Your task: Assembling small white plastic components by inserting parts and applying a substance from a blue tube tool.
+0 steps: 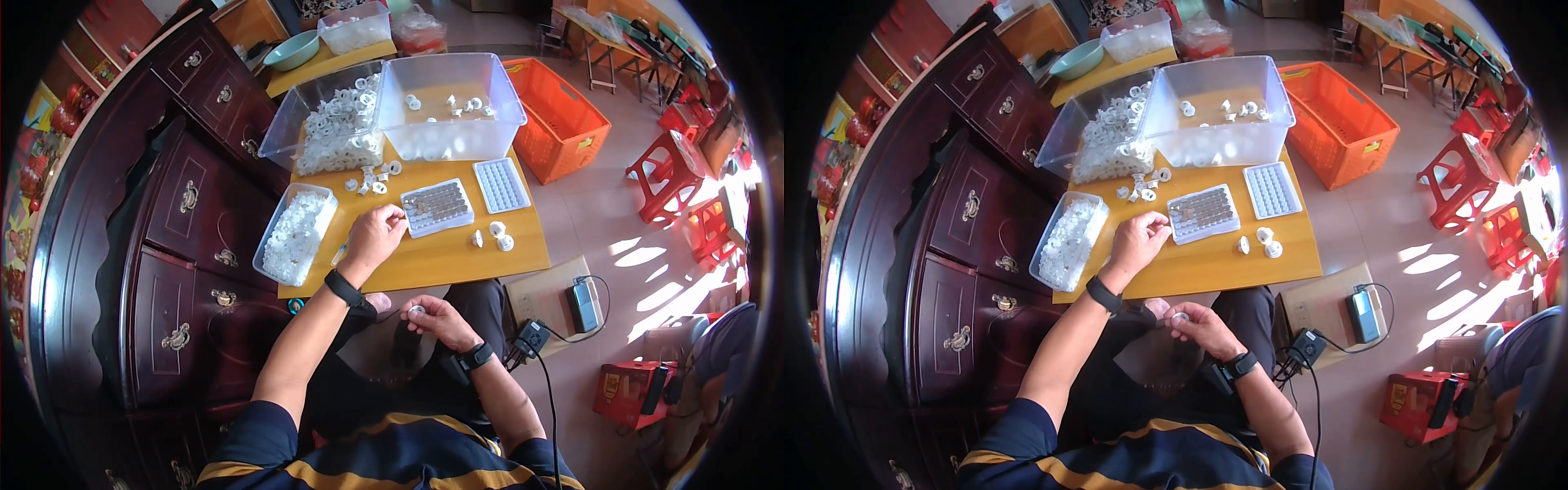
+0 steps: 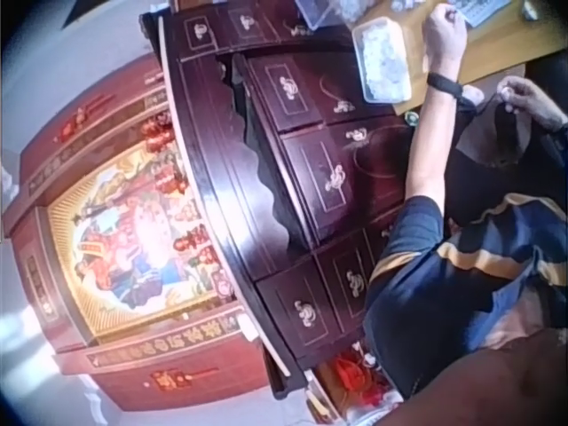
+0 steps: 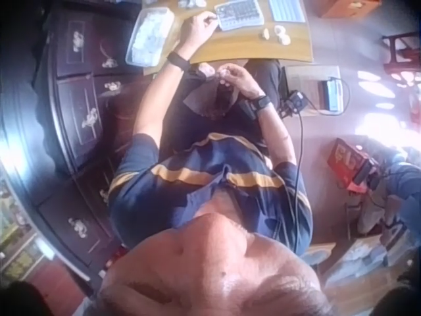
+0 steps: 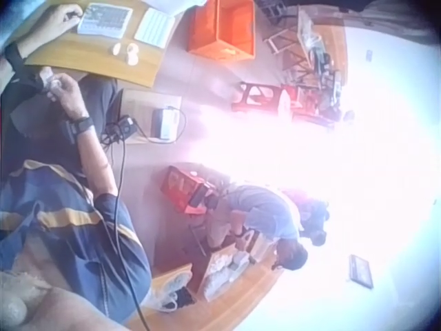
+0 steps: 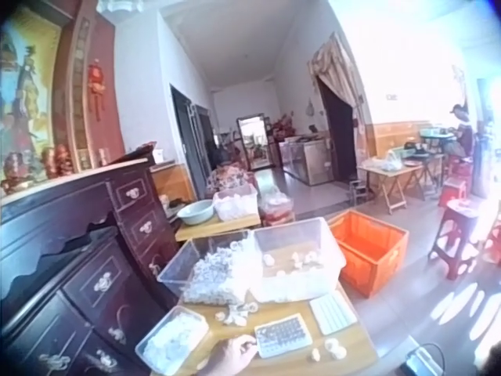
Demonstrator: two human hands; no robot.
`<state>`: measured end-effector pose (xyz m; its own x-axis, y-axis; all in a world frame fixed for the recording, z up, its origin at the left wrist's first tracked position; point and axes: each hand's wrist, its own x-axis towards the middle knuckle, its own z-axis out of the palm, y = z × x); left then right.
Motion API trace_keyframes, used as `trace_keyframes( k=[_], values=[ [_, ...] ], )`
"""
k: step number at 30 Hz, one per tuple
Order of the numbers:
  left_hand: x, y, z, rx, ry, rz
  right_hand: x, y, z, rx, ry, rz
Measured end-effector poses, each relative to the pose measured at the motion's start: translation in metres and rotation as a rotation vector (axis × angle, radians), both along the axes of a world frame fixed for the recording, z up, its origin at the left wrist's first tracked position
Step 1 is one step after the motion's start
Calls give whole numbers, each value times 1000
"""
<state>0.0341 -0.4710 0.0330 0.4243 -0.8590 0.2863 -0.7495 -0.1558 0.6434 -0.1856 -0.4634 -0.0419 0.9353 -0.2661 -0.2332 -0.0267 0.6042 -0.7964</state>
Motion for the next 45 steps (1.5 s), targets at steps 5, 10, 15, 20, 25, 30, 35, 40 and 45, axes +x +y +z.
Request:
trace_keyframes(
  k=[5, 10, 15, 20, 25, 30, 35, 40, 45],
  values=[
    [6, -21, -10, -31, -83, 56, -1, -1, -1, -1, 8, -14],
    [12, -33, -10, 57, -71, 148, -4, -5, 1, 133, -36, -7],
    [19, -40, -11, 87, -96, 184, -2, -6, 0, 147, -31, -10],
    [20, -45, -12, 116, -50, 178, -4, -7, 2, 193, -41, -25],
    [17, -44, -7, 144, -34, 203, -3, -9, 2, 252, -53, -31],
    [18, -44, -9, 122, -39, 179, -2, -9, 5, 290, -49, -63],
    [20, -45, -13, 106, -47, 171, -2, -8, 5, 287, -45, -73],
    [26, -45, -17, 90, 91, 203, -2, -9, 4, 277, -35, -66],
    [25, -43, -14, 43, 8, 150, -2, -9, 3, 276, -31, -73]
  ],
)
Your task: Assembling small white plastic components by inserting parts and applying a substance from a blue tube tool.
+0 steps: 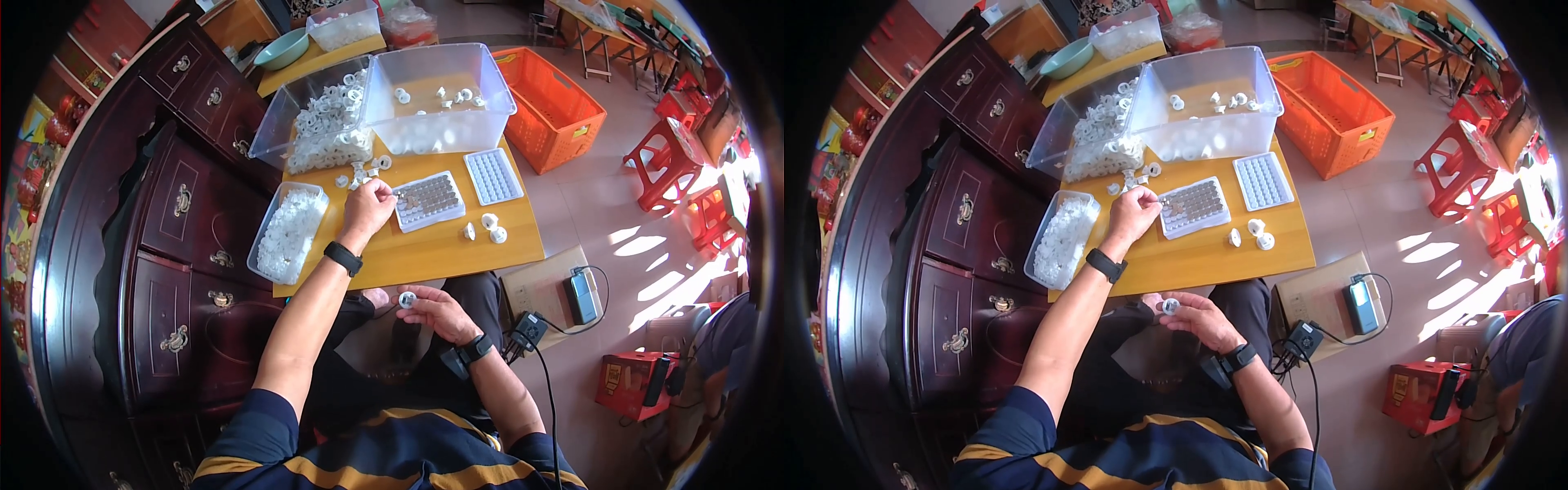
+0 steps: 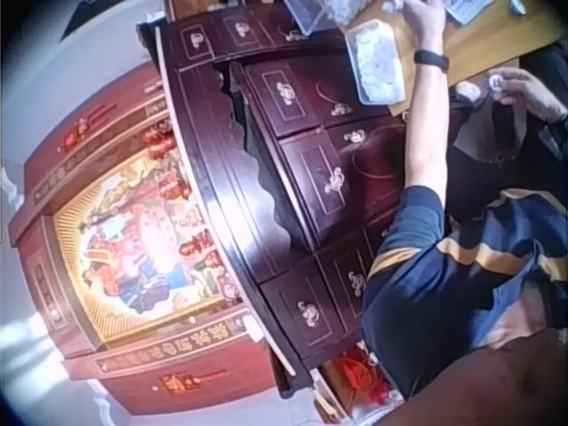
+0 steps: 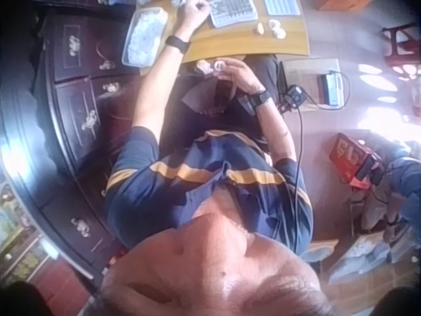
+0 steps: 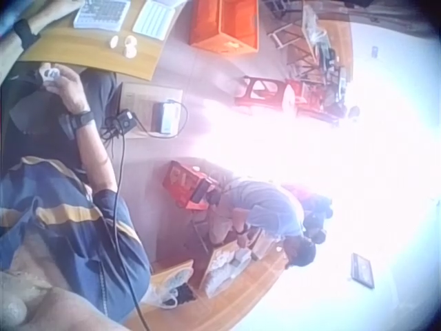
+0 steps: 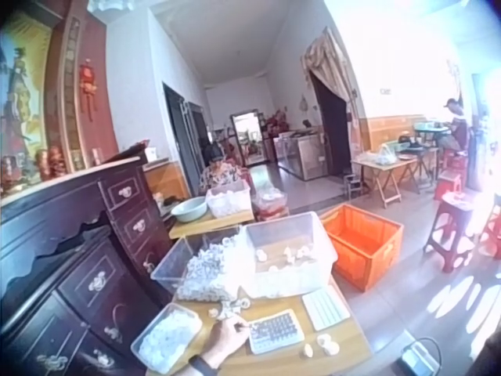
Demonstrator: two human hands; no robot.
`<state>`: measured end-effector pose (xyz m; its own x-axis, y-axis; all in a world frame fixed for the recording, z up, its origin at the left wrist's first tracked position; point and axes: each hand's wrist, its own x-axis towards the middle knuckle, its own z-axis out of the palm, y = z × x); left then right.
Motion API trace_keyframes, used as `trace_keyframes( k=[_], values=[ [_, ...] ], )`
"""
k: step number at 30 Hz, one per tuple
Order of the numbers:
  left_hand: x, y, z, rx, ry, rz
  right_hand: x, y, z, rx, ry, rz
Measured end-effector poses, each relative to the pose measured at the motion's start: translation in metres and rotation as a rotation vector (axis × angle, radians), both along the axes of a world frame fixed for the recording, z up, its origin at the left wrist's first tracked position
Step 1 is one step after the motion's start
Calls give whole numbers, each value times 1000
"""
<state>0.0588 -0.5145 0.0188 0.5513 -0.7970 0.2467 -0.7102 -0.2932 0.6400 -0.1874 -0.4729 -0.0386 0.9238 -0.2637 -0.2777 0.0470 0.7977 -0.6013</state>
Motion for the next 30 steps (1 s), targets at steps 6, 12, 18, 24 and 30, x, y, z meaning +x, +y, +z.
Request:
trace_keyframes(
  k=[6, 12, 18, 24, 30],
  values=[
    [-4, -5, 3, 22, -40, -59, 1, -1, -1, 8, -3, 1],
    [-6, -2, 7, 15, -98, -92, 0, 0, 1, 1, 4, 2],
    [-24, 41, 23, -113, -6, -191, 0, 1, -4, 63, -34, -23],
    [-59, 111, 26, -97, 56, -253, -1, -1, 4, 78, -76, -3],
    [-91, 147, 20, -96, -143, -284, 3, 0, -3, 109, -111, 1]
  ],
)
